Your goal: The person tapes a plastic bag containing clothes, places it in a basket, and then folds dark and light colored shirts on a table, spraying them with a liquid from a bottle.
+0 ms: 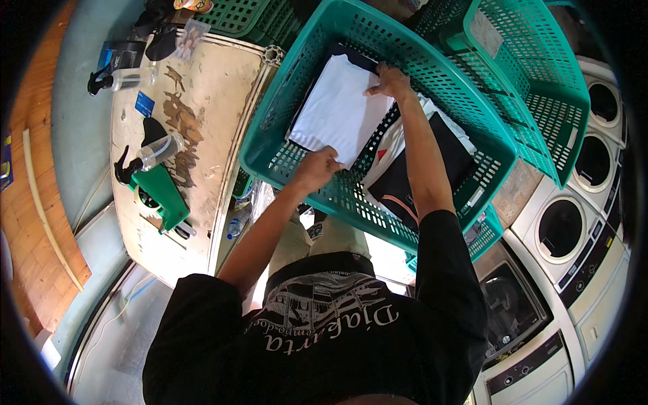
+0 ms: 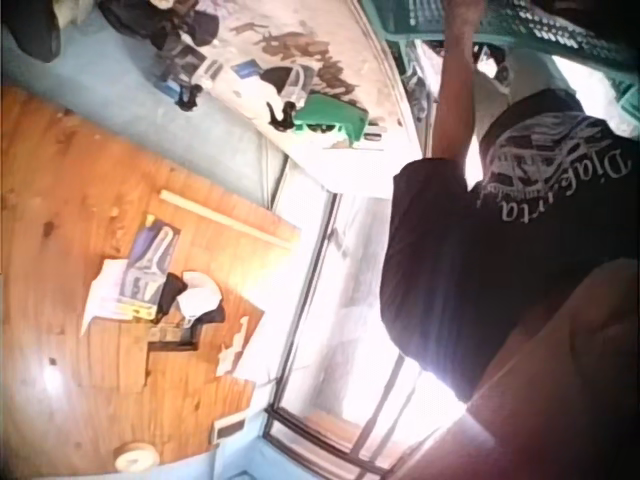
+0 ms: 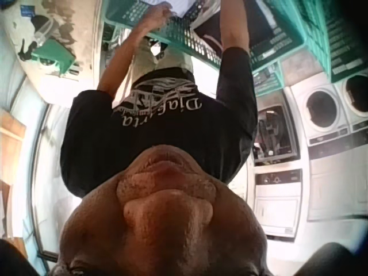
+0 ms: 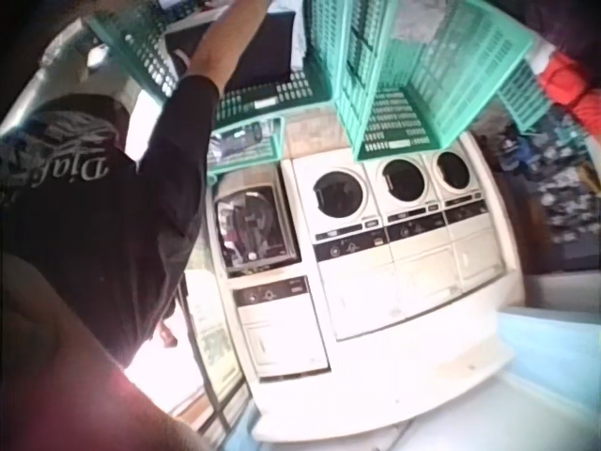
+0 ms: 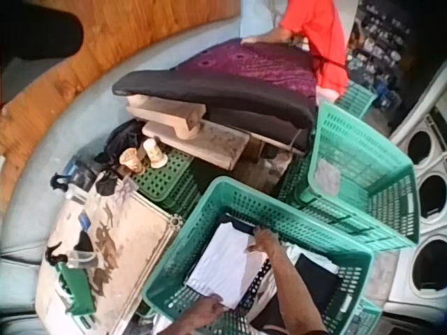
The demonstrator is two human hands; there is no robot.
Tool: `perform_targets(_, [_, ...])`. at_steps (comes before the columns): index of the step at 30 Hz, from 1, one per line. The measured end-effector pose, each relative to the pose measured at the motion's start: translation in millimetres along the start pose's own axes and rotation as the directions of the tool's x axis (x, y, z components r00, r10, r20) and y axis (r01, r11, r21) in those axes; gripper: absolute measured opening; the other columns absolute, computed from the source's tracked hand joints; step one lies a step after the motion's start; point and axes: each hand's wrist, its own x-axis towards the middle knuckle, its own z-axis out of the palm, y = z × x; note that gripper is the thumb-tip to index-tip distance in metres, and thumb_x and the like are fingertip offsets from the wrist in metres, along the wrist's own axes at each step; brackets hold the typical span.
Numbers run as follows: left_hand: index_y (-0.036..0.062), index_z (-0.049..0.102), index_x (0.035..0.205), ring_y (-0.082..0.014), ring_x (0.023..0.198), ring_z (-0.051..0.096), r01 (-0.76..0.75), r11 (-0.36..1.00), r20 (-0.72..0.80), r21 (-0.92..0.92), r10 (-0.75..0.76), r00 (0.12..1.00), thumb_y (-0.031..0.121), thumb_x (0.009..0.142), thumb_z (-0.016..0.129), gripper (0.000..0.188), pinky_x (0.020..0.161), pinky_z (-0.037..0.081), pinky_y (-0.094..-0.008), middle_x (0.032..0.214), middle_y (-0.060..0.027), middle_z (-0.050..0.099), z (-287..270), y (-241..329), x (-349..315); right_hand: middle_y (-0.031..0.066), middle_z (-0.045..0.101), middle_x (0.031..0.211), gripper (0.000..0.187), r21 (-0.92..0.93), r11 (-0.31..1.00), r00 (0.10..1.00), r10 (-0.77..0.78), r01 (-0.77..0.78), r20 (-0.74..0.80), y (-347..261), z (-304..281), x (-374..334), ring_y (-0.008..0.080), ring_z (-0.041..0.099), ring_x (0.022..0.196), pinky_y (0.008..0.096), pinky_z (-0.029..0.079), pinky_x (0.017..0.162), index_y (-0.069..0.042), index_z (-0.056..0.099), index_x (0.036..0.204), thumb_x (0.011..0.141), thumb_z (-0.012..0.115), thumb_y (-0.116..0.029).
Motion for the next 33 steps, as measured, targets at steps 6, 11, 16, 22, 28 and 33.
perform_targets(6, [-0.0008,0.06,0.104,-0.0329,0.08,0.068,-0.046,0.999,-0.209,-0.013,0.042,0.977,0.02,0.084,0.071,0.031,0.073,0.053,-0.0394,0.092,-0.0212,0.069,-63,-28,45,0.0241,0.057,0.127,0.092,0.071,0.991,0.993,-0.119,0.117,0.021,4,12,-6,0.0379,0.053,0.121,0.0419,0.043,0.101,0.0,0.054,0.127,0.054,0.088,-0.045])
perform_targets(11, [-0.0013,0.057,0.113,-0.035,0.1,0.061,-0.187,0.958,-0.284,0.22,0.246,0.927,0.019,0.078,0.077,0.045,0.087,0.049,-0.0404,0.107,-0.0209,0.063,-86,-21,116,0.0228,0.056,0.129,0.093,0.051,0.987,0.986,-0.15,0.154,-0.072,2,21,-10,0.038,0.051,0.122,0.0417,0.044,0.101,0.0,0.049,0.132,0.059,0.085,-0.045])
perform_targets(16, [0.0031,0.047,0.129,-0.0391,0.121,0.048,-0.21,0.949,-0.339,0.234,0.282,0.898,0.011,0.066,0.084,0.073,0.101,0.042,-0.0432,0.132,-0.0216,0.049,-86,-14,176,0.0205,0.059,0.124,0.075,0.096,0.994,0.998,-0.055,0.056,-0.018,-7,23,-20,0.0367,0.055,0.117,0.0418,0.043,0.101,-0.004,0.051,0.127,0.067,0.081,-0.036])
perform_targets(22, [0.0101,0.028,0.145,-0.0362,0.134,0.035,-0.355,0.816,-0.248,0.457,0.5,0.83,0.0,0.054,0.087,0.109,0.111,0.033,-0.0388,0.144,-0.0183,0.035,-92,14,185,0.0164,0.066,0.106,0.053,0.084,0.927,0.872,-0.31,0.366,-0.379,-2,54,-44,0.0348,0.062,0.101,0.0435,0.051,0.088,-0.009,0.053,0.114,0.069,0.078,-0.019])
perform_targets(28, [0.011,0.037,0.142,-0.0356,0.12,0.052,-0.336,0.918,-0.164,0.21,0.372,0.914,-0.002,0.052,0.085,0.102,0.102,0.043,-0.0373,0.13,-0.0185,0.054,-102,9,170,0.0125,0.065,0.084,0.045,0.076,0.907,0.833,-0.345,0.415,-0.432,-26,49,-107,0.0347,0.064,0.082,0.0435,0.051,0.072,-0.011,0.054,0.105,0.066,0.075,-0.007])
perform_targets(33, [0.003,0.065,0.104,-0.0233,0.101,0.064,-0.348,0.93,-0.005,0.12,0.351,0.936,0.001,0.062,0.077,0.044,0.087,0.049,-0.0345,0.106,-0.0128,0.068,-109,-2,111,0.0108,0.066,0.1,0.037,0.121,0.896,0.848,-0.349,0.426,-0.399,-51,34,-161,0.0296,0.063,0.093,0.0423,0.05,0.081,-0.011,0.057,0.104,0.069,0.07,-0.007])
